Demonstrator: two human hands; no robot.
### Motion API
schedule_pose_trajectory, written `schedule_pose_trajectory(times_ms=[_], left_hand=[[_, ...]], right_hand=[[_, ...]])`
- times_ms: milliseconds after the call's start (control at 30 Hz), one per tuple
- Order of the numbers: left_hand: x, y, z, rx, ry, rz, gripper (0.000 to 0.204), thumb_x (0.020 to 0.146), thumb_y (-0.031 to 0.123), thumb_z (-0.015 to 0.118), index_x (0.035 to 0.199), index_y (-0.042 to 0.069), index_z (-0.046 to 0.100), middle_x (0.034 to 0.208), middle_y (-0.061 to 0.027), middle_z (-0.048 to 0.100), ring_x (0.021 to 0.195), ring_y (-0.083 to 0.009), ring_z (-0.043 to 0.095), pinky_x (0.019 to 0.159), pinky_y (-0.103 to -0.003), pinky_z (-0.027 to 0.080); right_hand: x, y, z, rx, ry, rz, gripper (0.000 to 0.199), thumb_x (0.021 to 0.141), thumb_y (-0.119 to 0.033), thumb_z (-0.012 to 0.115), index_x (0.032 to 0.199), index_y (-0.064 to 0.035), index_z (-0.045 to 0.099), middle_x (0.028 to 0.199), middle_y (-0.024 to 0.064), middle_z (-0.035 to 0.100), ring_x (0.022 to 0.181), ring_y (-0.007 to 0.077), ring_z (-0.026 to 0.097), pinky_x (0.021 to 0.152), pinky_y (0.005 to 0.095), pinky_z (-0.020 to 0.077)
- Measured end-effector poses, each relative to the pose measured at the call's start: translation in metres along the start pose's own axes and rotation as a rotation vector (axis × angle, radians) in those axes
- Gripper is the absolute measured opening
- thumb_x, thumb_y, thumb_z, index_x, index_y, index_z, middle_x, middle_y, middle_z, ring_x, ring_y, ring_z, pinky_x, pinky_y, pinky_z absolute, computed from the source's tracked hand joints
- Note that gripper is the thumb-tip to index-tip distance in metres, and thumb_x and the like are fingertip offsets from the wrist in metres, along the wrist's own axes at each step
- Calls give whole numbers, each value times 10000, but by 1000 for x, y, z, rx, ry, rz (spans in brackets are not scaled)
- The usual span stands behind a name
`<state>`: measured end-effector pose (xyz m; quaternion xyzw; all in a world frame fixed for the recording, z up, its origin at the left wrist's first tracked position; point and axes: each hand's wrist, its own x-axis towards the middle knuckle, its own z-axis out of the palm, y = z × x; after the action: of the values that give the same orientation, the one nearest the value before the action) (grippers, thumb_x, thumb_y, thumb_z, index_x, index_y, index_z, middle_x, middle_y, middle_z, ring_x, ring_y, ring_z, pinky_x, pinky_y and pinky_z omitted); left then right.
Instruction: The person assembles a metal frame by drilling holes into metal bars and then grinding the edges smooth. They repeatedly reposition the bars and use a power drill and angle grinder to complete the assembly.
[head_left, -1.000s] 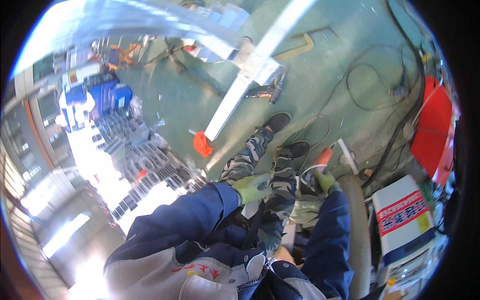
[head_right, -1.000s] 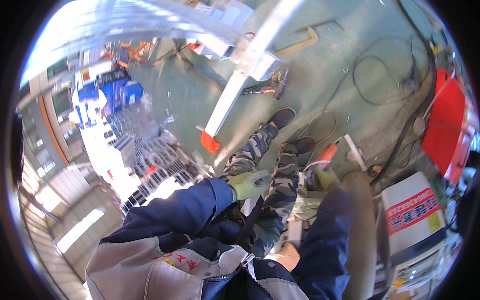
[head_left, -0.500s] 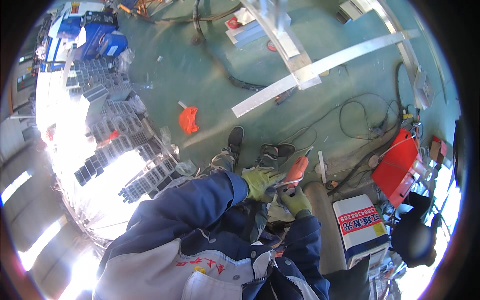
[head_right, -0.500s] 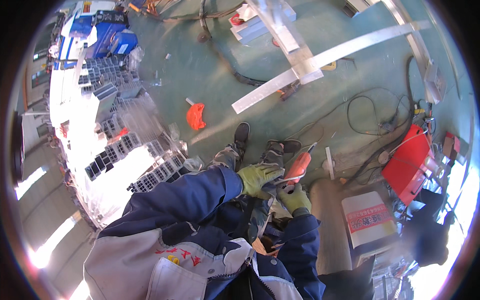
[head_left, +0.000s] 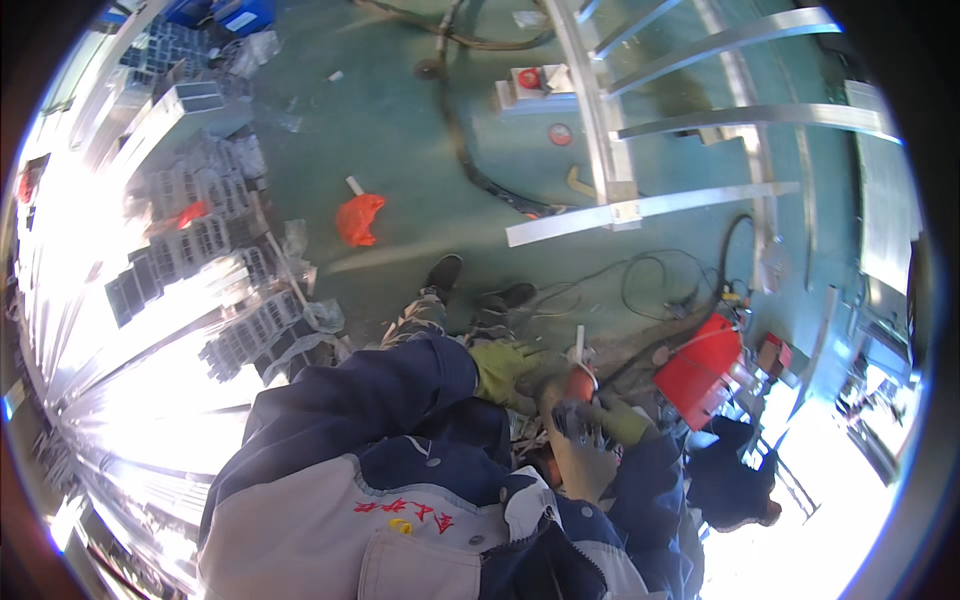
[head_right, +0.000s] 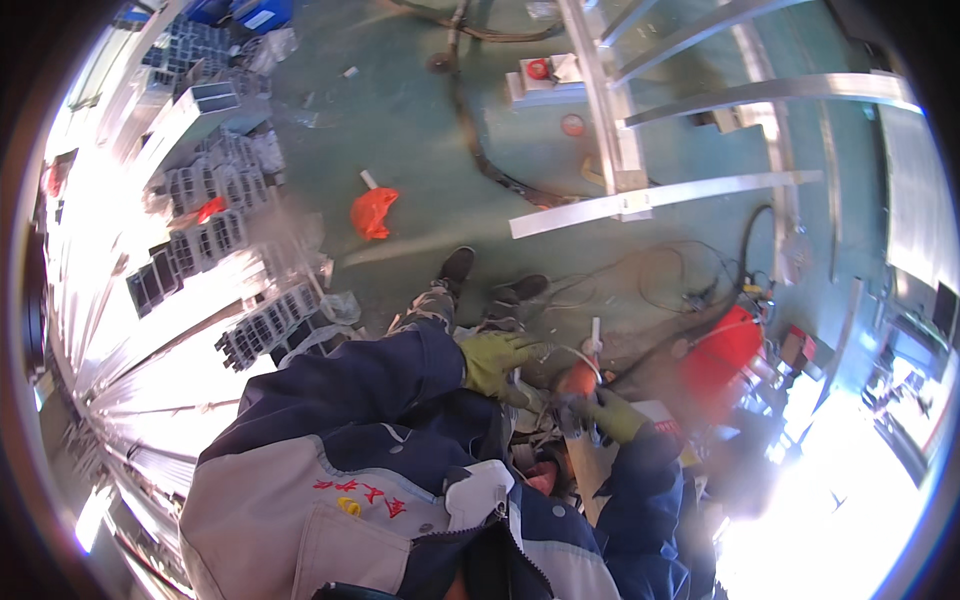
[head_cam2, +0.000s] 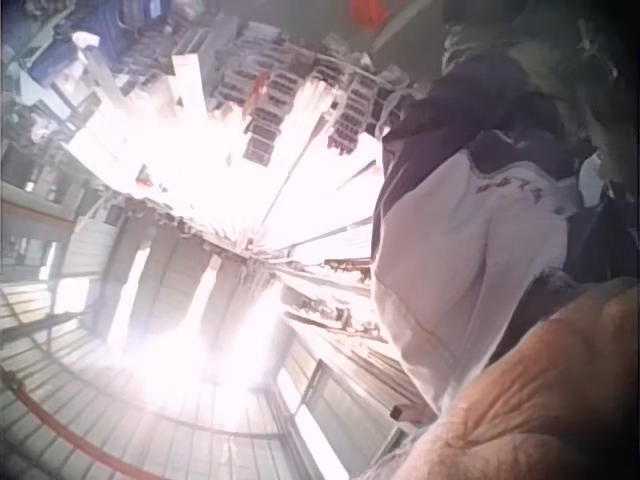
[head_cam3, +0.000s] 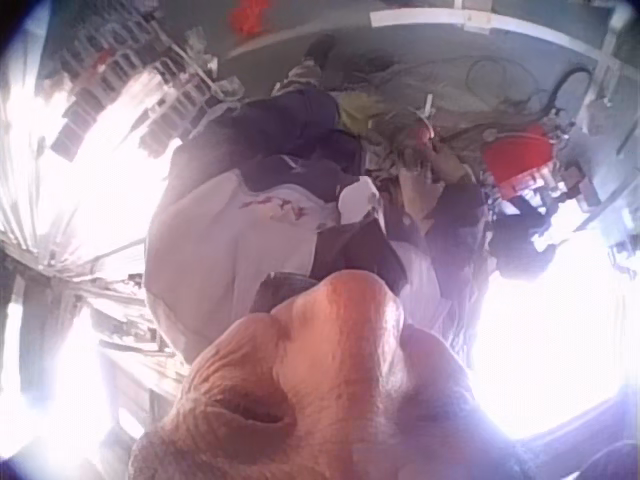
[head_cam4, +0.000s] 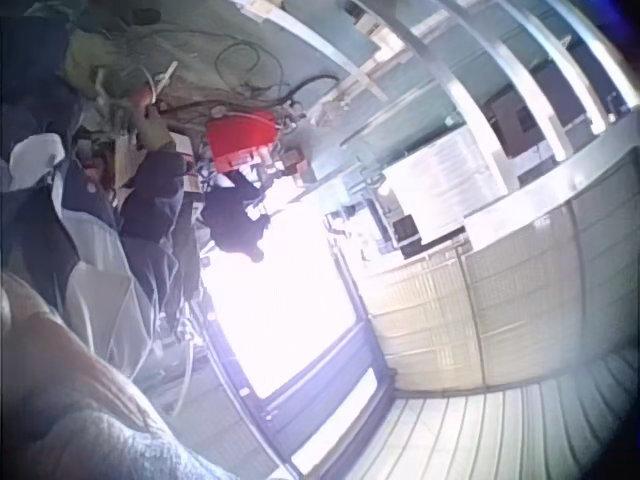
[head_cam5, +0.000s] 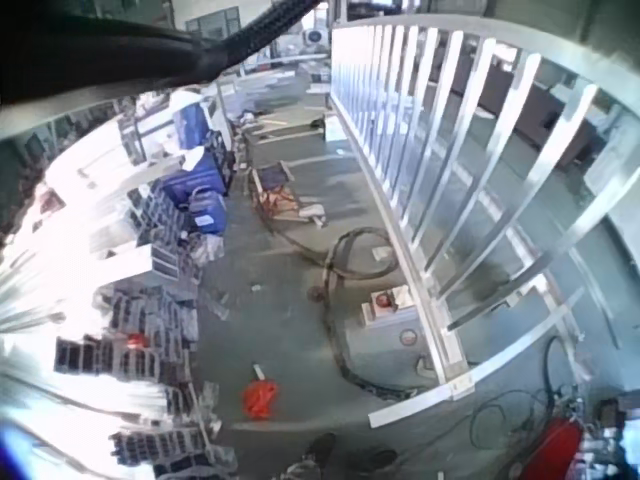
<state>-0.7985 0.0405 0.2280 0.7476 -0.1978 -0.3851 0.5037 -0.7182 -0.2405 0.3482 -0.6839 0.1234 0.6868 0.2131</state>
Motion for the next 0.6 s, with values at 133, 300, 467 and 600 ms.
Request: schedule_pose_trajectory(times_ms=[133,300,467,600], left_hand=[[2,13,-12,-26,188,315,1128,735,559,883,1622,64,394,1613,-271,443,1507,-436,422,1240,-496,354],[-7,59,-78,-410,146,173,1055,720,299,962,1592,32,430,1494,-189,589,1393,-314,565,1165,-424,466],[-11,40,-54,-926,221,16,947,743,89,961,1559,27,484,1365,-87,671,1229,-171,646,1075,-321,533],[-23,63,-73,-894,292,16,883,785,119,947,1546,32,509,1332,-75,686,1176,-155,666,1036,-315,547]], right_hand=[[-17,-31,-19,240,-104,-169,558,1022,-465,637,1326,3,649,912,96,723,718,179,703,633,319,554],[14,-36,-22,703,-122,-363,573,1035,-541,583,1292,-38,682,953,141,759,669,241,708,624,326,559],[-24,-113,-36,562,-213,-209,552,1058,-549,577,1236,-43,708,1006,138,762,791,237,727,764,326,581],[-26,-122,-39,538,8,-354,586,1063,-569,580,1243,-24,700,987,118,743,917,194,699,834,300,549]])
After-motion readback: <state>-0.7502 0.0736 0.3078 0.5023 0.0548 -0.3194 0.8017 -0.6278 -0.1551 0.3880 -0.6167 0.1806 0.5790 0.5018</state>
